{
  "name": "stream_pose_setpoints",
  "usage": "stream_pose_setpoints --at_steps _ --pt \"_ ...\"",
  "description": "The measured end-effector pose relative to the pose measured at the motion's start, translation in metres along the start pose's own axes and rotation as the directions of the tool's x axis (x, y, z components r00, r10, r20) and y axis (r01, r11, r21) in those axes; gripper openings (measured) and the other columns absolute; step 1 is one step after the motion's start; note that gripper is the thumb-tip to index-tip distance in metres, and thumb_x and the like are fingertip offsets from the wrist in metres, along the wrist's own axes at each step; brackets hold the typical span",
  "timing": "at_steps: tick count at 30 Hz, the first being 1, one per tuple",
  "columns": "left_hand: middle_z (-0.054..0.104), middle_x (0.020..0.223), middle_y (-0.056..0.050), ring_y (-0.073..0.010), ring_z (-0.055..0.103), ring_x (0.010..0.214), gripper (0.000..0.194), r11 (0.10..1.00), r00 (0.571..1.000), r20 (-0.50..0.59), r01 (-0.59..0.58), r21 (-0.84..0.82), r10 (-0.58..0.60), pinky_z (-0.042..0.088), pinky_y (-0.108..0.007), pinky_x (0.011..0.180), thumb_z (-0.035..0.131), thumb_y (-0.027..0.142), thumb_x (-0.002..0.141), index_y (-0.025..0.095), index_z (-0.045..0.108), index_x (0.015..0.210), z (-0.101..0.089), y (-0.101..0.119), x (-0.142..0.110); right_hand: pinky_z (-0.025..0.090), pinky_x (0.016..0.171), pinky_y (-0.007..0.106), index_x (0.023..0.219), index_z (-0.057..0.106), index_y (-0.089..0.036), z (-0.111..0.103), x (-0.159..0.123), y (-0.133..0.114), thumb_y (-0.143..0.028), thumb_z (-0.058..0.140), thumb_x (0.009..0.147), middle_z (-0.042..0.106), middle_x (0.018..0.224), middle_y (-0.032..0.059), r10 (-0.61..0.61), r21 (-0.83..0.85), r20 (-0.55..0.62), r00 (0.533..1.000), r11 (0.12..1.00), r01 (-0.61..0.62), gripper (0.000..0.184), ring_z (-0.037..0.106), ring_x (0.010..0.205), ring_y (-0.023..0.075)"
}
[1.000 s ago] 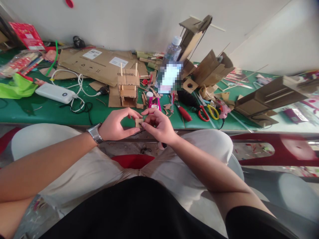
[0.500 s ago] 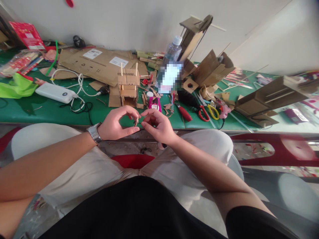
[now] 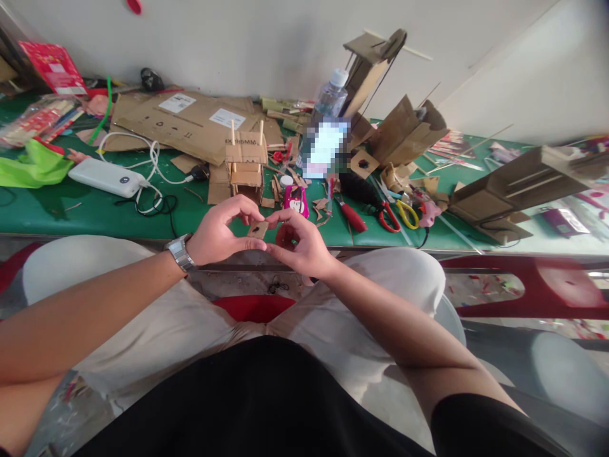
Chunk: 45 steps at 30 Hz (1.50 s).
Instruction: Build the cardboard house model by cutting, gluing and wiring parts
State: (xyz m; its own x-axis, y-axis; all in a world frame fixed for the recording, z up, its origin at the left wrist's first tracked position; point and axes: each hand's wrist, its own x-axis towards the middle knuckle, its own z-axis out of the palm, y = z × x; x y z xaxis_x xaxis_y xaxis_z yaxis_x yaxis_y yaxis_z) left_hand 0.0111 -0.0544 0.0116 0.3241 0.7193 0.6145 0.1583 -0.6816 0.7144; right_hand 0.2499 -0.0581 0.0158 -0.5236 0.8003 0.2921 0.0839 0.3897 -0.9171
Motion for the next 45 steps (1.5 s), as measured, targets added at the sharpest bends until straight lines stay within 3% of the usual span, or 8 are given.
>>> stream_pose_setpoints --at_steps 6,12,25,30,38,45 --pt "0.071 0.098 -0.006 -0.0182 0.066 0.084 0.052 0.999 0.999 0.024 0.023 -0.036 -0.022 0.057 -0.033 0.076 0.1 0.056 0.074 0.02 0.075 0.103 0.002 -0.003 -0.001 0.042 0.059 0.025 0.114 0.069 -0.018 0.007 0.001 0.007 -0.049 0.085 0.092 0.065 0.096 0.0017 0.118 0.011 0.079 0.99 0.993 -0.119 0.041 0.053 0.068 0.0104" --pt "0.073 0.098 -0.006 -0.0188 0.066 0.086 0.052 0.999 0.999 0.046 0.029 -0.015 -0.029 0.056 -0.033 0.078 0.098 0.059 0.075 0.021 0.075 0.102 0.002 0.0 0.0 0.038 0.061 0.027 0.097 0.071 -0.017 0.017 0.001 0.01 -0.068 0.079 0.094 0.061 0.091 0.0012 0.107 0.111 0.132 0.985 0.986 -0.122 0.051 0.048 0.07 0.0111" --pt "0.073 0.103 -0.008 -0.0184 0.066 0.087 0.043 0.998 0.998 0.035 0.058 -0.04 -0.057 0.057 -0.033 0.078 0.097 0.047 0.082 0.021 0.074 0.108 0.0 0.001 0.0 0.039 0.055 0.024 0.092 0.067 -0.018 0.003 0.004 -0.001 -0.065 0.073 0.099 0.057 0.071 -0.0033 0.182 0.158 0.089 0.979 0.968 -0.194 0.048 0.051 0.06 0.0108" --pt "0.072 0.104 -0.008 -0.0182 0.066 0.087 0.043 0.997 0.997 0.035 0.067 -0.036 -0.066 0.058 -0.033 0.077 0.097 0.045 0.082 0.021 0.073 0.109 0.0 0.0 0.0 0.041 0.057 0.025 0.089 0.069 -0.018 -0.001 0.005 -0.005 -0.066 0.073 0.098 0.062 0.073 -0.0013 0.167 0.129 0.059 0.984 0.976 -0.173 0.05 0.053 0.061 0.0109" --pt "0.071 0.105 -0.007 -0.018 0.065 0.088 0.043 0.998 0.998 0.034 0.058 -0.038 -0.057 0.057 -0.033 0.079 0.097 0.044 0.083 0.021 0.073 0.111 0.0 -0.001 -0.001 0.041 0.058 0.025 0.088 0.071 -0.017 -0.002 0.005 -0.004 -0.052 0.075 0.1 0.064 0.073 -0.0006 0.127 0.113 0.027 0.992 0.985 -0.129 0.038 0.054 0.062 0.011" --pt "0.071 0.104 -0.007 -0.018 0.065 0.087 0.043 0.997 0.998 0.021 0.066 -0.047 -0.065 0.057 -0.033 0.079 0.097 0.043 0.083 0.021 0.073 0.111 0.0 0.0 -0.001 0.042 0.06 0.026 0.086 0.072 -0.017 -0.003 0.006 -0.004 -0.055 0.075 0.099 0.065 0.075 0.0005 0.121 0.074 0.01 0.993 0.99 -0.121 0.04 0.055 0.066 0.0123"
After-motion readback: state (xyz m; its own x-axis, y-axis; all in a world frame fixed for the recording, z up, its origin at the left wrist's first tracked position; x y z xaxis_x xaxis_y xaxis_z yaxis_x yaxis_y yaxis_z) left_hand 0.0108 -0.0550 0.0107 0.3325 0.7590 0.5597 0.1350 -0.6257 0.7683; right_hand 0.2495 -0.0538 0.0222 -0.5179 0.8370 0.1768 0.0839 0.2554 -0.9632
